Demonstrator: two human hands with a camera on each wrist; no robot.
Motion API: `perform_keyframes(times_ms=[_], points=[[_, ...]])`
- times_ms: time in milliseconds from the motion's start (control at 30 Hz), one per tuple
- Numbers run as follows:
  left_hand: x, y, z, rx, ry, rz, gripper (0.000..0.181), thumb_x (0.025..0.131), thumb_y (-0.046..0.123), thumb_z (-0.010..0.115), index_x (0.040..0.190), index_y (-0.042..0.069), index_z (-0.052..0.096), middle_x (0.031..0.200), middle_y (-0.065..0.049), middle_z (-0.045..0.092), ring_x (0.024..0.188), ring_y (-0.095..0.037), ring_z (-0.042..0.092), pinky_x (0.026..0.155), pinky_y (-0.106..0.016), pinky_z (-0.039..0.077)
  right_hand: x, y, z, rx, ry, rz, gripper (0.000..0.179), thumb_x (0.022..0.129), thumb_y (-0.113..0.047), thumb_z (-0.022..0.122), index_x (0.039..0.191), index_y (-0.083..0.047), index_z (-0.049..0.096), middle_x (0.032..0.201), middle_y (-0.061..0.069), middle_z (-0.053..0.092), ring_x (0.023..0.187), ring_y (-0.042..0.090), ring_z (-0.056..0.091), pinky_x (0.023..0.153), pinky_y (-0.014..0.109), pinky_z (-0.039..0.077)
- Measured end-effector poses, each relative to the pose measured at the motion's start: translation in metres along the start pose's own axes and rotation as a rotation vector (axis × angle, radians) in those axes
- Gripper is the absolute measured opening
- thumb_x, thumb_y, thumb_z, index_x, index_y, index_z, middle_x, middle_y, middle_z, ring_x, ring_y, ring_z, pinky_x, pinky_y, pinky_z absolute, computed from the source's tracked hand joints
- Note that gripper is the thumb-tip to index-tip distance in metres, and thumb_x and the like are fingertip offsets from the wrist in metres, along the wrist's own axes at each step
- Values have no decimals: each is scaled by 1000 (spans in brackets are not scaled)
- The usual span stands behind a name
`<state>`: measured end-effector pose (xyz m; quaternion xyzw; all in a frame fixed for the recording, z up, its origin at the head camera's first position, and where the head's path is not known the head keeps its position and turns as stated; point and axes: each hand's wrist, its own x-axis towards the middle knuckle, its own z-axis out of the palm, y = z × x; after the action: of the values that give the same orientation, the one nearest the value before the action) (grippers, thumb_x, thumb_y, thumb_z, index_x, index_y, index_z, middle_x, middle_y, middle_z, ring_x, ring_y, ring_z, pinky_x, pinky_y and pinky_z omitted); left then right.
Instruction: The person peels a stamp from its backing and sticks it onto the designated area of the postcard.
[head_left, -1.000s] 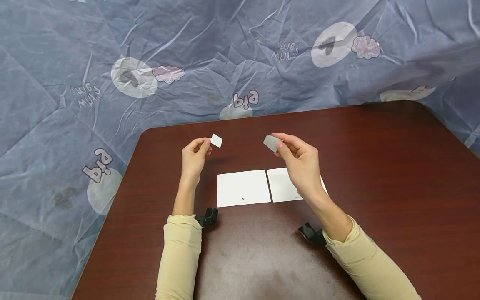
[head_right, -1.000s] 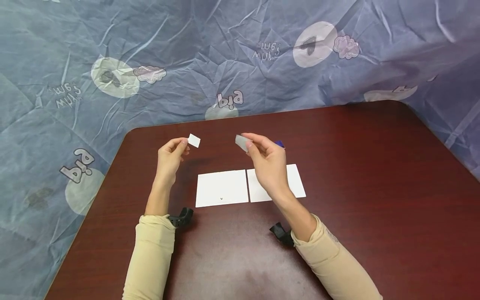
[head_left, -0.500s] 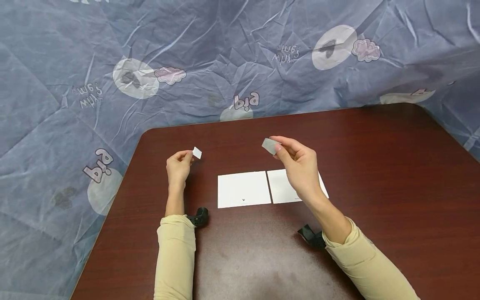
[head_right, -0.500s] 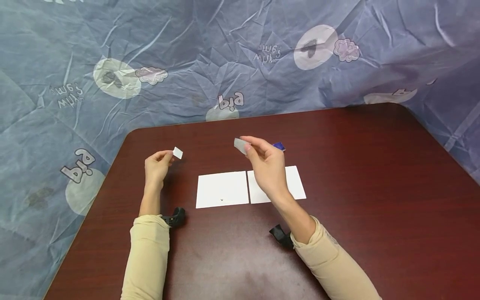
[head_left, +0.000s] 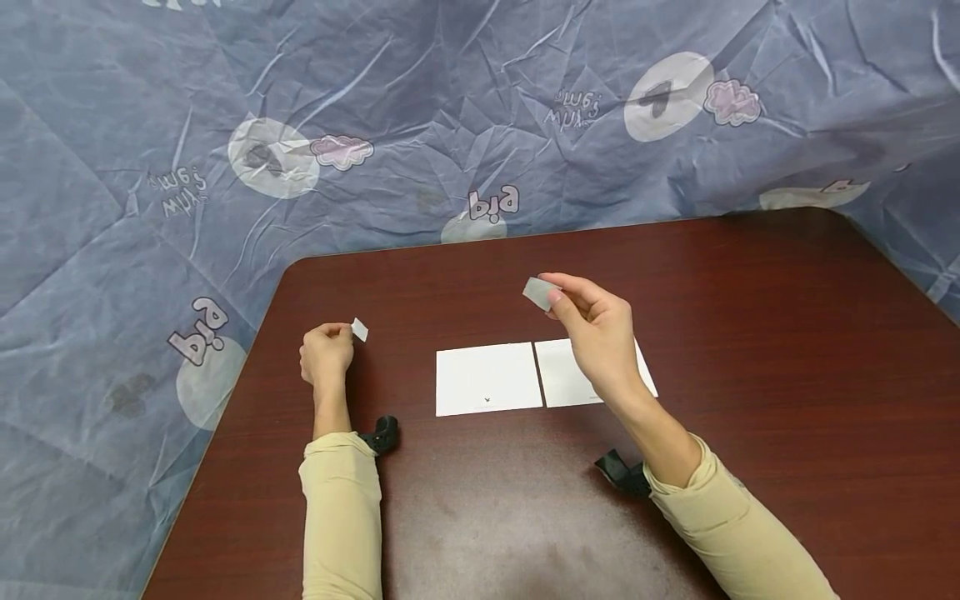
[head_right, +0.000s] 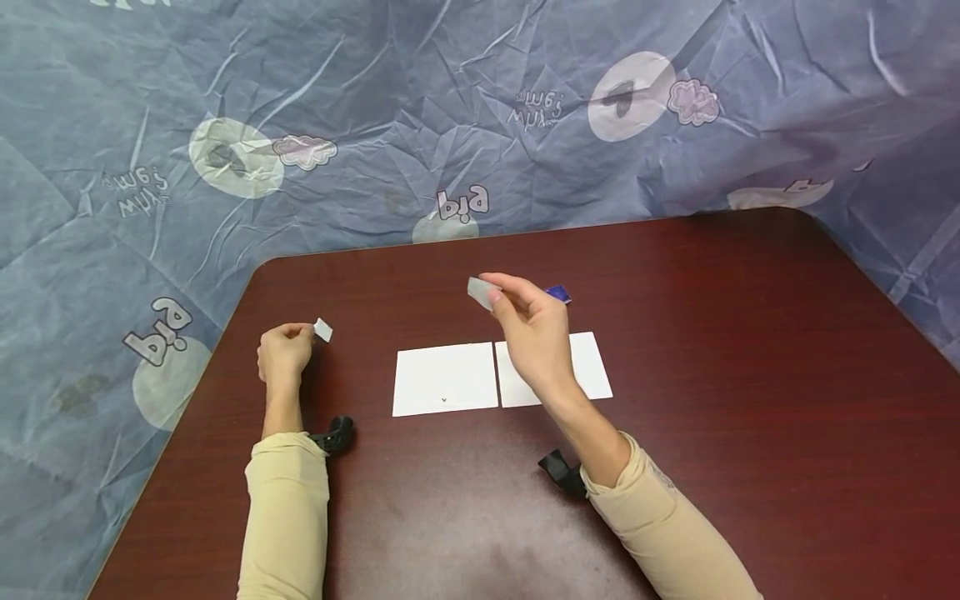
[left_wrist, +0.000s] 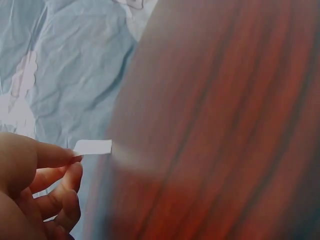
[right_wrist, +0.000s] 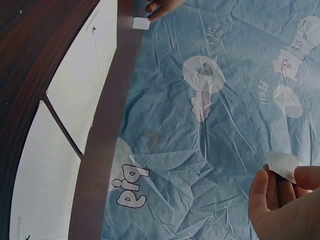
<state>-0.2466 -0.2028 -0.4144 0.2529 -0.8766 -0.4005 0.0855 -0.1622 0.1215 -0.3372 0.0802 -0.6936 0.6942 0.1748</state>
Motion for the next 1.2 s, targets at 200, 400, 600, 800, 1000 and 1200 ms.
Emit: perform_keyframes(times_ms=[200, 400, 600, 800, 1000, 1200], points=[[2, -5, -6, 8, 11, -49, 27, 96, 26, 54, 111, 12, 71, 112, -11, 66, 108, -35, 54, 89, -53, 38, 0, 0, 0, -11, 0, 1, 23, 94, 1, 57, 115, 5, 65, 104, 15, 66, 86, 21, 63, 80, 31, 51], [5, -7, -16, 8, 27, -78, 31, 95, 31, 54, 113, 11, 69, 117, -13, 64, 111, -37, 53, 91, -54, 36, 1, -1, 1, -5, -3, -1, 23, 94, 1, 56, 115, 5, 65, 103, 15, 66, 86, 19, 63, 81, 33, 51], [-2, 10, -26, -77, 16, 0, 34, 95, 35, 54, 115, 12, 68, 106, -9, 67, 103, -31, 56, 89, -51, 38, 2, -1, 1, -8, -4, 1, 23, 94, 0, 56, 115, 5, 65, 103, 15, 66, 86, 19, 63, 79, 28, 51], [-31, 54, -46, -210, -20, 228, 33, 95, 36, 57, 114, 12, 68, 93, -3, 69, 89, -19, 58, 81, -37, 41, 2, 0, 1, 9, 2, -4, 24, 94, 0, 56, 116, 6, 64, 100, 15, 68, 81, 17, 65, 76, 28, 52], [-75, 96, -38, -360, -147, 508, 25, 94, 26, 63, 112, 10, 69, 95, -7, 69, 86, -18, 63, 70, -29, 44, 2, 0, 1, 57, -28, -6, 25, 94, 2, 55, 118, 7, 62, 94, 21, 68, 76, 26, 69, 72, 32, 54], [-110, 119, 0, -468, -485, 680, 30, 94, 20, 62, 121, 7, 65, 108, -8, 68, 95, -19, 63, 83, -34, 48, -1, 2, 2, 40, -78, -1, 24, 95, 1, 56, 118, 7, 62, 95, 25, 67, 73, 21, 69, 70, 35, 55]])
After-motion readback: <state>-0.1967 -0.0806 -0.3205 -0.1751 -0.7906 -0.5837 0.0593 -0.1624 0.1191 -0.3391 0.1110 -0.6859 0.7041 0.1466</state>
